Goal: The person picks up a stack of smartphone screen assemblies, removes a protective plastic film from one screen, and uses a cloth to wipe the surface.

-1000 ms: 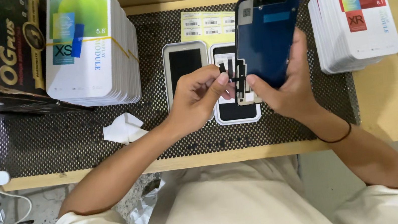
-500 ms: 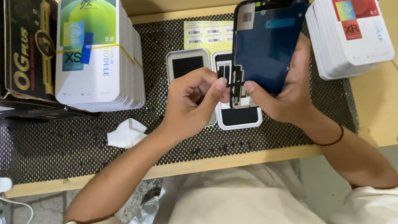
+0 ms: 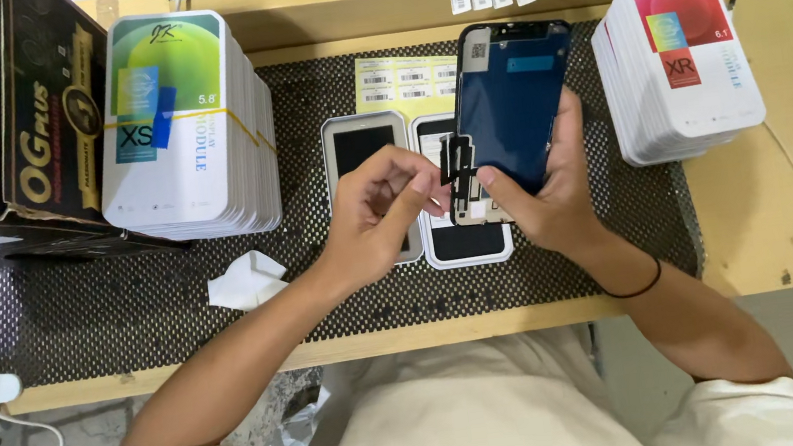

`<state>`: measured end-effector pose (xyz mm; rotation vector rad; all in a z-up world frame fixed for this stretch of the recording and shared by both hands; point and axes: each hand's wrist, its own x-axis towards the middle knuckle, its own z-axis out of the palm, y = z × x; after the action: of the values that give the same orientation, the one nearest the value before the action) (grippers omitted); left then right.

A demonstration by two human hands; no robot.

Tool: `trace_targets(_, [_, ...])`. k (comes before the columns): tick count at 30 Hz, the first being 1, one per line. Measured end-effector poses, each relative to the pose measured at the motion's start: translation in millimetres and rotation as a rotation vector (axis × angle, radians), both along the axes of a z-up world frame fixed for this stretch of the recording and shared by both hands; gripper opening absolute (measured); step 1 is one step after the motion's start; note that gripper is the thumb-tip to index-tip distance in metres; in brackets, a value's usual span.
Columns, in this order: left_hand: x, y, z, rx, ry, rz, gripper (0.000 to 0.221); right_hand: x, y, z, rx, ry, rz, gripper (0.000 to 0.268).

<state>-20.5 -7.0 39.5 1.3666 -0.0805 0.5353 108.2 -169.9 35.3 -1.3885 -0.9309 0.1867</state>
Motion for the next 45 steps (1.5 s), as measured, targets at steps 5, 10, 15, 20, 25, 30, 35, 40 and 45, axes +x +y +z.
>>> trace_targets(5, [7.2, -3.0, -19.5, -0.02, 0.005, 0.024, 0.011, 1.8, 0.7, -2.9, 0.005, 0.021, 0.017, 0.079])
trace_targets(10, [9.7, -4.2, -22.8, 0.019, 0.018, 0.051, 0.022, -5.1, 3.0, -1.7, 0.013, 0.074, 0.058, 0.076])
trace_targets(15, [8.4, -5.6, -18.1, 0.069, 0.069, 0.088, 0.027, 3.6, -0.4, -18.6, 0.028, 0.093, 0.125, 0.069])
trace_targets(20, [7.5, -5.0, -19.9, 0.093, 0.085, 0.089, 0.028, 7.7, -2.5, -26.2, 0.07, 0.138, 0.174, 0.07])
trace_targets(25, [7.4, -4.4, -20.5, 0.112, 0.095, 0.081, 0.028, 6.6, -0.6, -22.6, 0.087, 0.126, 0.178, 0.067])
trace_targets(30, [5.5, -5.1, -14.7, 0.092, 0.089, 0.071, 0.03, 6.0, -2.7, -21.7, 0.047, 0.196, 0.118, 0.064])
trace_targets(35, [4.9, -7.0, -11.2, 0.094, 0.097, 0.066, 0.029, 2.4, 0.7, -19.6, 0.036, 0.063, 0.044, 0.068])
trace_targets(40, [4.2, -6.9, -7.0, 0.119, 0.084, 0.081, 0.013, -2.0, 3.2, -11.6, 0.018, 0.024, 0.005, 0.067])
trace_targets(45, [5.1, -6.8, -12.5, 0.125, 0.097, 0.127, 0.017, -1.4, 3.2, -11.6, 0.008, -0.059, -0.048, 0.065])
